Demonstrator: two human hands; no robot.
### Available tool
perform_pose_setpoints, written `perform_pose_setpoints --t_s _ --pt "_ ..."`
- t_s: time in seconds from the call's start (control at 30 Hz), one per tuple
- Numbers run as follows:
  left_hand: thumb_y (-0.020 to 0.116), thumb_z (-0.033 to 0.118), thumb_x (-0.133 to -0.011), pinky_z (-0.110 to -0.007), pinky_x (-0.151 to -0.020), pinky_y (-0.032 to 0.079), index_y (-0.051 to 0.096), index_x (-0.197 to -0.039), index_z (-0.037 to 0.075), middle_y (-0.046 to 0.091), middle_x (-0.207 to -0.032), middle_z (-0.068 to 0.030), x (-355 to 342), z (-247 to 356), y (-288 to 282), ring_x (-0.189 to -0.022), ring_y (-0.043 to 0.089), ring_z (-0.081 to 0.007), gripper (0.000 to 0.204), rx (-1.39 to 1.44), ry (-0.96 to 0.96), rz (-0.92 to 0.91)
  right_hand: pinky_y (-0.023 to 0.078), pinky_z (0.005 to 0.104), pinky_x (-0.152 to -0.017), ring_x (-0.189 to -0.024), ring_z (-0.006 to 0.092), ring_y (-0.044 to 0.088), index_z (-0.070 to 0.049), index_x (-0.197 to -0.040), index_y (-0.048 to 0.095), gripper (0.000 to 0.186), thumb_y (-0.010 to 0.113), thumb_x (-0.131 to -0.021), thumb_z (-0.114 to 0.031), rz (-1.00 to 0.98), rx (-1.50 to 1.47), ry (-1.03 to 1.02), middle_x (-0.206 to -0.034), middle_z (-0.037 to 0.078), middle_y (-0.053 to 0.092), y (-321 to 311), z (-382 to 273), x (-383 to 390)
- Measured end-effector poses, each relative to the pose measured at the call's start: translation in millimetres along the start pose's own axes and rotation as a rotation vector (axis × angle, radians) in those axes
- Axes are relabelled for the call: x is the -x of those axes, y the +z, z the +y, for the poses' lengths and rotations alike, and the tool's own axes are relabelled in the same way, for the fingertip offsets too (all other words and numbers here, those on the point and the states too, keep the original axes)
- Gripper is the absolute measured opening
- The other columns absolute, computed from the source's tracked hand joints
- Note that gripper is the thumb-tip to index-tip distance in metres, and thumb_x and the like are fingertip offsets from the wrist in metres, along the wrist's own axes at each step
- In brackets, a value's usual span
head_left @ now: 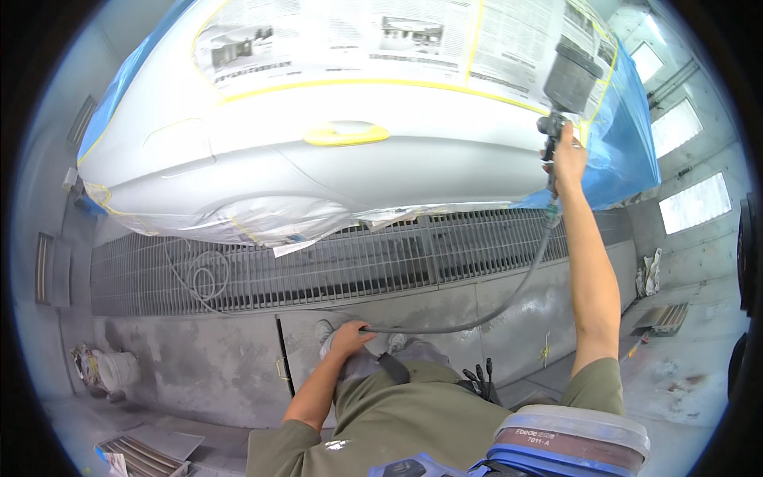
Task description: The person sprays a car bumper with a spray gun, then moves to a workbench to mix paint. They pour liquids from several cans into a container, wipe the spray gun, and continue mixing.
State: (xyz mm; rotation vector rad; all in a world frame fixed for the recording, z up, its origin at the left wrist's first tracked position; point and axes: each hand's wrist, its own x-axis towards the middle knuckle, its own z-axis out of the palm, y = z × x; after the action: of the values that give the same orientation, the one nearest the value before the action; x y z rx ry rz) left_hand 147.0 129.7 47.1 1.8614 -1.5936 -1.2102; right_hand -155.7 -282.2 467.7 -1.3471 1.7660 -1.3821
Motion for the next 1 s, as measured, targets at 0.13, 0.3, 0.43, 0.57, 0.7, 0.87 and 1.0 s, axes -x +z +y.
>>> perform_pose_setpoints --t_s 0.13,0.3,0.43,0.57,0.7,0.87,1.0 --pt "0.079 0.048 -0.082 -0.046 -0.095 0.052 0.075 -0.112 0.007 0.073 -0.113 -0.0179 -1.7 -38.2 -15.2 -0.108 0.066 -0.0392 0.050 0.042 0.005 -0.080 0.045 0.0293 -0.041 -0.052 0.0138 0.060 -0.004 -0.090 0.072 0.056 0.052 -0.102 -0.055 -0.029 0.010 0.028 -0.064 0.006 0.063 46.0 -28.9 38.9" --pt "0.080 0.044 -0.081 -0.045 -0.092 0.052 0.075 -0.108 0.006 0.073 -0.108 -0.0185 31.8 -96.2 -64.4 -0.104 0.067 -0.0388 0.047 0.078 -0.001 -0.036 0.047 0.0294 -0.043 -0.061 0.0145 0.067 -0.005 -0.100 0.068 0.055 0.048 -0.104 -0.057 -0.325 0.006 -0.015 -0.074 0.005 0.066 171.3 -91.1 121.1" --pt "0.081 0.041 -0.082 -0.044 -0.083 0.054 0.075 -0.104 0.007 0.073 -0.098 -0.0178 62.9 -142.7 -110.5 -0.095 0.068 -0.0386 0.041 0.131 -0.083 -0.026 0.047 0.0293 -0.042 -0.061 0.0150 0.068 -0.005 -0.098 0.068 0.057 0.050 -0.103 -0.058 -0.484 -0.077 -0.033 -0.077 0.006 0.068 276.3 -138.1 193.5" --pt "0.081 0.036 -0.082 -0.043 -0.078 0.054 0.074 -0.099 0.007 0.073 -0.093 -0.0164 81.6 -185.7 -136.5 -0.091 0.069 -0.0383 0.034 0.068 -0.084 -0.001 0.050 0.0295 -0.044 -0.068 0.0185 0.071 -0.001 -0.106 0.069 0.058 0.044 -0.107 -0.053 -0.720 -0.280 0.057 -0.084 0.010 0.072 323.7 -157.4 258.3" --pt "0.081 0.030 -0.080 -0.045 -0.087 0.054 0.073 -0.104 0.008 0.072 -0.107 -0.0163 97.3 -215.2 -145.2 -0.105 0.067 -0.0387 0.033 -0.036 -0.082 -0.006 0.049 0.0258 -0.047 -0.080 0.0162 0.072 0.001 -0.130 0.064 0.056 0.039 -0.110 -0.046 -0.874 -0.243 0.081 -0.094 0.010 0.071 309.2 -142.9 308.6" --pt "0.082 0.028 -0.077 -0.046 -0.098 0.052 0.071 -0.118 0.011 0.070 -0.124 -0.0158 97.7 -218.3 -148.0 -0.117 0.063 -0.0379 0.045 -0.212 -0.114 -0.251 0.047 0.0239 -0.050 -0.061 0.0074 0.055 -0.003 -0.134 0.066 0.048 0.047 -0.110 -0.040 -0.827 -0.136 -0.039 -0.080 0.003 0.065 254.8 -101.1 349.3" --pt "0.079 0.033 -0.079 -0.046 -0.101 0.052 0.070 -0.126 0.013 0.069 -0.127 -0.0164 84.5 -205.4 -151.2 -0.119 0.063 -0.0375 0.051 -0.229 -0.077 -0.304 0.045 0.0232 -0.050 -0.059 0.0058 0.053 -0.003 -0.134 0.067 0.043 0.050 -0.109 -0.035 -0.698 -0.092 -0.095 -0.082 0.002 0.068 194.8 -68.0 355.0"
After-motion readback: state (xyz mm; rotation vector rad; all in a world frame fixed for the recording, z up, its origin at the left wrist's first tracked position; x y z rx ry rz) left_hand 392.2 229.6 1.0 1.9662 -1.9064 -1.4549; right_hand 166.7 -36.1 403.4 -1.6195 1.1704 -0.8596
